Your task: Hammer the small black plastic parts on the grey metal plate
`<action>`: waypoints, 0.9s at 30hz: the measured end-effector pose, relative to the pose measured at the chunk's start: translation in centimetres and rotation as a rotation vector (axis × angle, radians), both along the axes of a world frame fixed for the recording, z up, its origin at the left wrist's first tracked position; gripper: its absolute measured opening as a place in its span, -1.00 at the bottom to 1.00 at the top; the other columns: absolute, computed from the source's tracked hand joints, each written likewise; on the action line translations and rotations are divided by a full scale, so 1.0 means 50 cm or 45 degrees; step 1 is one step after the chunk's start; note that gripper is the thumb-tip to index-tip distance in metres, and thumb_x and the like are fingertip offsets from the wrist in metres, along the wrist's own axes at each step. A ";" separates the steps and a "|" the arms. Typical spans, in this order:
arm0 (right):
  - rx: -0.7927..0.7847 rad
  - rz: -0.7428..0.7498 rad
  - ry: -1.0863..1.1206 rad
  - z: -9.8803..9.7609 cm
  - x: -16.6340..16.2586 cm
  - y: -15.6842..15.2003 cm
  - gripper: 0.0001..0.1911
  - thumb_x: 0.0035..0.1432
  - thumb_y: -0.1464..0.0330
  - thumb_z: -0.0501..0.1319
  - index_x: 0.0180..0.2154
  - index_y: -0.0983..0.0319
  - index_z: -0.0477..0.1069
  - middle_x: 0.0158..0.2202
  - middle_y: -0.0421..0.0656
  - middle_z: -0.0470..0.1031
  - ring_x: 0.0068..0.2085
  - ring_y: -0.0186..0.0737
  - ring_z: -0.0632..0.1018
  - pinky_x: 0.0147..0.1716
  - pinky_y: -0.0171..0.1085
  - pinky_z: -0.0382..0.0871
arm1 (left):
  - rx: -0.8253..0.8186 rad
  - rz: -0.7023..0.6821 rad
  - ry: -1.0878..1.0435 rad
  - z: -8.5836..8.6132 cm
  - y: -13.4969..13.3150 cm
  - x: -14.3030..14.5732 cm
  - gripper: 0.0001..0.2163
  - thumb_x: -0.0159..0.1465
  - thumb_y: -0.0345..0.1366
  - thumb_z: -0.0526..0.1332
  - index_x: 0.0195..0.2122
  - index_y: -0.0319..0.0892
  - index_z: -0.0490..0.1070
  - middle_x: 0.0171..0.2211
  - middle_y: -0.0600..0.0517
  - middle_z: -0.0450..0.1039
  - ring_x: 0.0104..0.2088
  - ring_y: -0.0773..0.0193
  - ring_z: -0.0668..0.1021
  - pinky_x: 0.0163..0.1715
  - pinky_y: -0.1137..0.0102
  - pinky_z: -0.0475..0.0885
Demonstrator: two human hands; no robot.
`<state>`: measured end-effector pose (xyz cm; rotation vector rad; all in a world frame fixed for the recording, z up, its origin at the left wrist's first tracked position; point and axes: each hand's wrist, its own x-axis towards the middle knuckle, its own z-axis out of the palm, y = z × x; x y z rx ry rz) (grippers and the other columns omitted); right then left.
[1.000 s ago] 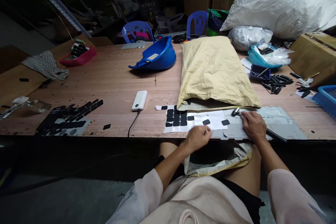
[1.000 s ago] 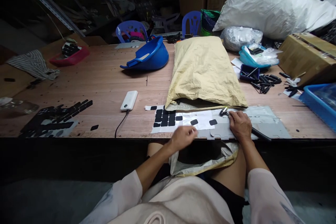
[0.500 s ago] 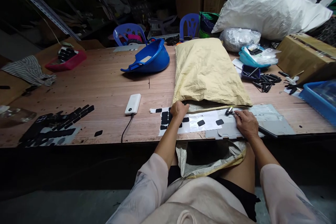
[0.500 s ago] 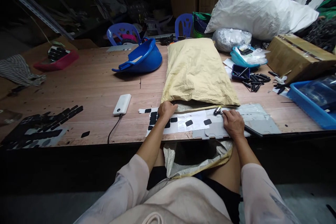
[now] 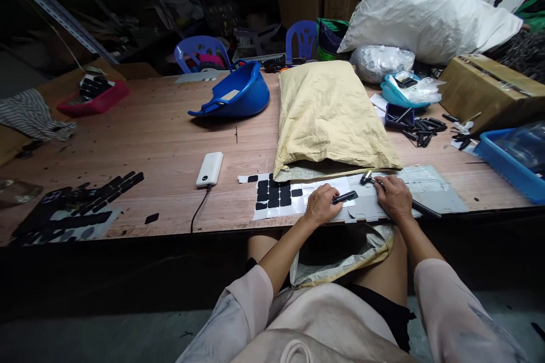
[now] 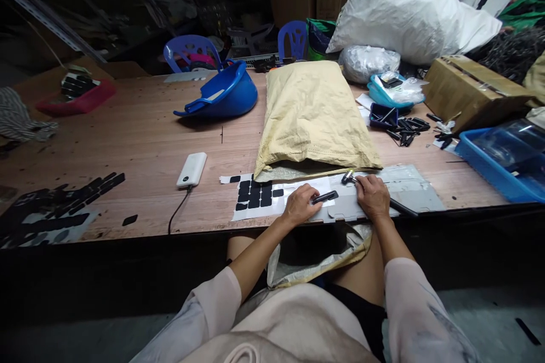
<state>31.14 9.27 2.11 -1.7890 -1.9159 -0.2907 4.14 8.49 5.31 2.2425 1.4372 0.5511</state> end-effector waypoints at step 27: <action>-0.065 0.373 0.400 0.058 -0.119 -0.126 -0.67 0.45 0.21 0.07 0.04 0.11 0.54 -0.21 -0.10 0.58 -0.20 -0.16 0.60 -0.18 -0.20 0.50 | -0.151 0.079 -0.128 -0.022 0.016 0.019 -0.81 0.28 -0.15 0.42 -0.09 0.03 0.67 -0.15 0.04 0.55 -0.02 0.14 0.51 0.03 0.27 0.40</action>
